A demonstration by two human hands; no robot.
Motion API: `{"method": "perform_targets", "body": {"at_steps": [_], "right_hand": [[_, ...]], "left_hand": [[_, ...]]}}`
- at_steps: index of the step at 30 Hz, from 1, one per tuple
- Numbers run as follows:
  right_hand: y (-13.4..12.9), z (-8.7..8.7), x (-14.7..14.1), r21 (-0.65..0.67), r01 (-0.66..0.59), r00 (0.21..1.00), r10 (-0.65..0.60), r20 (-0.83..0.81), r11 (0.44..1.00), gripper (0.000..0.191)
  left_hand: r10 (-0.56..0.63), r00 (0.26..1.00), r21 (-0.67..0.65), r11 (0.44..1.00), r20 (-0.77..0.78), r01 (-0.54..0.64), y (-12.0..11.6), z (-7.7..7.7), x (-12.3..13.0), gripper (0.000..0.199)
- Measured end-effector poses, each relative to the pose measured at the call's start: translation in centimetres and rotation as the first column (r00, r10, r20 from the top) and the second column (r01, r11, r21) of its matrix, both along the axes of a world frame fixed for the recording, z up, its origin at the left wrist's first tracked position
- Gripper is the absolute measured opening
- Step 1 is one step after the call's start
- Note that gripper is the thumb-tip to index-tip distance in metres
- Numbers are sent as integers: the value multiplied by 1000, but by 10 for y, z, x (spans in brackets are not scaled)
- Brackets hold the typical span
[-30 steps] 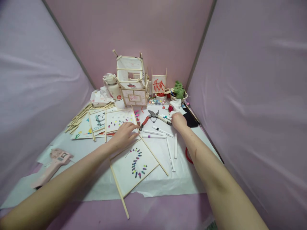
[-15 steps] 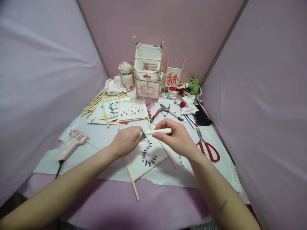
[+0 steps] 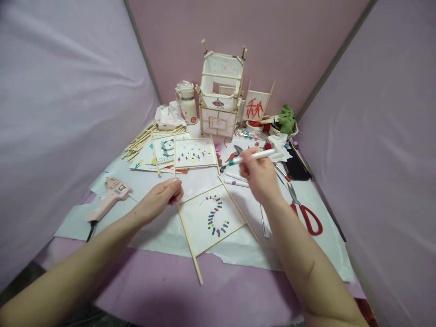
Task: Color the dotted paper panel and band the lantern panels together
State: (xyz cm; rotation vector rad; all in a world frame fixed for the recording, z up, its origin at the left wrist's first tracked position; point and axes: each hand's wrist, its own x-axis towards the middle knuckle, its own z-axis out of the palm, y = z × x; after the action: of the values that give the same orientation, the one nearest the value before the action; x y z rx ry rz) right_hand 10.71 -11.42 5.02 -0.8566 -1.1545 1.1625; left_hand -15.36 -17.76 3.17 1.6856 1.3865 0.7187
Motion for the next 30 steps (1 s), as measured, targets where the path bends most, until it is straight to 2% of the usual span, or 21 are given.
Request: {"method": "perform_targets", "body": {"at_steps": [2, 5, 7, 10, 17, 20, 30], "right_hand": [[-10, -19, -16, -43, -89, 981, 95, 169, 995, 19], [-25, -46, -38, -106, -190, 899, 216, 381, 976, 17], [-30, -60, -45, -134, -188, 863, 229, 451, 973, 17], [-31, -73, -46, -124, -134, 846, 179, 502, 983, 15], [-31, -82, -49, -52, -106, 793, 116, 597, 993, 13], [-32, -84, -50, -37, -84, 789, 89, 608, 996, 13], [-33, -83, -49, -69, -86, 789, 110, 604, 994, 14]], "left_hand": [[90, 996, 82, 993, -19, -88, 9, -15, 9, 46], [93, 995, 104, 991, -46, -88, 16, -33, 24, 40], [103, 994, 103, 990, -39, -98, 17, -41, 31, 40], [139, 989, 147, 980, -45, -131, 13, -51, 33, 41], [94, 981, 229, 972, -168, -54, 10, -59, 32, 37], [95, 981, 231, 971, -170, -54, 11, -60, 32, 38], [104, 984, 218, 973, -142, -71, 9, -60, 31, 38]]}}
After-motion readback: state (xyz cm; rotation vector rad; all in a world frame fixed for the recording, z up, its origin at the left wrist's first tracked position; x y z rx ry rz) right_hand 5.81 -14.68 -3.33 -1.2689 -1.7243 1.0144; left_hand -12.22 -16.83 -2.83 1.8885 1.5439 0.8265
